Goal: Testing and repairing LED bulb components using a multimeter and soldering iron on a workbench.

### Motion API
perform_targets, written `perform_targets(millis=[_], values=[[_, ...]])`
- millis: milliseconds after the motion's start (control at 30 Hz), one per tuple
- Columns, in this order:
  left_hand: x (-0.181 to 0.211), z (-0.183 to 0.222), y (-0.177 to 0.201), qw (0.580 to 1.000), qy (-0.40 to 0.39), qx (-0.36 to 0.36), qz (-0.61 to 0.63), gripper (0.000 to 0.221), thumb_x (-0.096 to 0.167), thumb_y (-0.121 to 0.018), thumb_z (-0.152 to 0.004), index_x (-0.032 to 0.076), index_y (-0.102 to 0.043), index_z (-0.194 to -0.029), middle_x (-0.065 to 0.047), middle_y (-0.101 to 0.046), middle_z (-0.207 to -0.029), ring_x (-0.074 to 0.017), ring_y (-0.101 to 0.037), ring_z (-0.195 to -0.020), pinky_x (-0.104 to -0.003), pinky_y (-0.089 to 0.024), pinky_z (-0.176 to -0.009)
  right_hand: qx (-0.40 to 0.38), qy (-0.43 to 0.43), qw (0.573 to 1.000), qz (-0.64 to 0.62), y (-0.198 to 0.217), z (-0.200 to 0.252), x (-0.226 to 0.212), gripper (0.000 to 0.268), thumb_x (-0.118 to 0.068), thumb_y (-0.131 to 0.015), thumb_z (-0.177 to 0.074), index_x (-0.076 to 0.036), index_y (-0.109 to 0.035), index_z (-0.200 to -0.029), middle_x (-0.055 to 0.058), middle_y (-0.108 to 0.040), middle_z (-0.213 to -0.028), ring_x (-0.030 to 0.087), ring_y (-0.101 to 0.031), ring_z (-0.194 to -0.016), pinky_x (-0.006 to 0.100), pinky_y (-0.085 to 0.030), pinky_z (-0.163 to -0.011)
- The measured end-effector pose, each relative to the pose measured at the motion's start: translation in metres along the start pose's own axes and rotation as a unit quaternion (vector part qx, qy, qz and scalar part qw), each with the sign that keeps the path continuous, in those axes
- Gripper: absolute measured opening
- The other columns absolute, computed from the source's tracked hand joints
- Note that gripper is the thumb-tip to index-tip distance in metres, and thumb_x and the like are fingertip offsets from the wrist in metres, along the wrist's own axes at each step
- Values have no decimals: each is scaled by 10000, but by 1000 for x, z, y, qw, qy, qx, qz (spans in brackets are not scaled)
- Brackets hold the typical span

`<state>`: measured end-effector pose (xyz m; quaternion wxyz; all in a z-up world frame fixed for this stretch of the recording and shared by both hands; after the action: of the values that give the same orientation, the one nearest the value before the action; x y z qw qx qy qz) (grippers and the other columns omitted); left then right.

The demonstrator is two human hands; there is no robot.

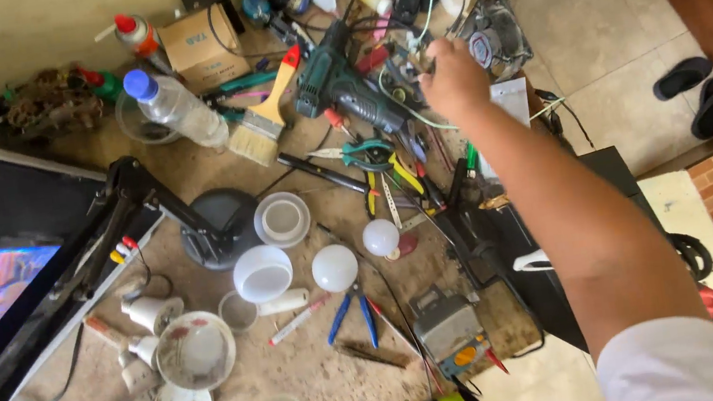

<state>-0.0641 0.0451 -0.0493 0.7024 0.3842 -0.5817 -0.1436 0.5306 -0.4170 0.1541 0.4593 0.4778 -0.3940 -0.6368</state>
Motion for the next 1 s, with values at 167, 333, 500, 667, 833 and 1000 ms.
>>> perform_targets(millis=[167,333,500,667,833,1000], values=[[214,-46,28,991,95,27,-94,905,185,-909,-601,151,-548,-1430,-93,-641,-1395,-298,-658,-1247,-468,-601,-633,-316,35,948,30,30,119,-97,296,42,-502,-1017,-85,-636,-1248,199,-635,-1138,189,-579,-656,296,-502,-554],[232,-68,26,998,-21,-28,-45,1053,155,-956,-585,78,-412,-1483,-137,-547,-1438,-312,-551,-1334,-382,-688,-793,-336,351,815,315,-71,150,-64,881,-38,-657,-927,-331,-211,-1628,194,-152,-1687,384,-370,-1438,459,-500,-1043],[248,-80,40,999,-35,-4,-39,976,108,-915,-627,45,-423,-1468,-154,-550,-1426,-309,-563,-1327,-355,-676,-827,-313,380,807,326,-98,132,-57,891,-30,-777,-814,-262,-322,-1544,176,-294,-1589,334,-523,-1260,422,-566,-879],[249,-85,55,999,-2,12,-47,968,161,-933,-617,74,-447,-1450,-137,-570,-1418,-288,-621,-1271,-348,-701,-717,-348,386,810,272,-108,118,-51,794,62,-733,-773,-217,-432,-1453,195,-377,-1545,334,-629,-1115,392,-599,-761],[243,-81,65,998,7,18,-59,965,132,-925,-619,71,-451,-1457,-146,-569,-1420,-312,-592,-1298,-417,-664,-844,-285,456,810,234,-130,109,-33,771,118,-571,-817,-275,-503,-1478,148,-467,-1554,325,-710,-1008,421,-618,-731],[243,-80,67,997,8,17,-72,946,133,-920,-628,67,-462,-1454,-145,-585,-1385,-316,-594,-1280,-415,-674,-803,-149,512,842,79,-69,132,-46,421,45,-678,-854,-97,-705,-1249,106,-700,-1280,248,-718,-1013,389,-661,-730]])
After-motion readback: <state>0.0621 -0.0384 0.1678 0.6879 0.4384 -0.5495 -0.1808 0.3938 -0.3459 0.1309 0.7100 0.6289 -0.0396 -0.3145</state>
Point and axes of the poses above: each hand's wrist, its own z-axis away from the middle knuckle, its own y-axis out of the back of the hand, x = y × z, the point moved 3 cm from there along -z, towards the middle knuckle
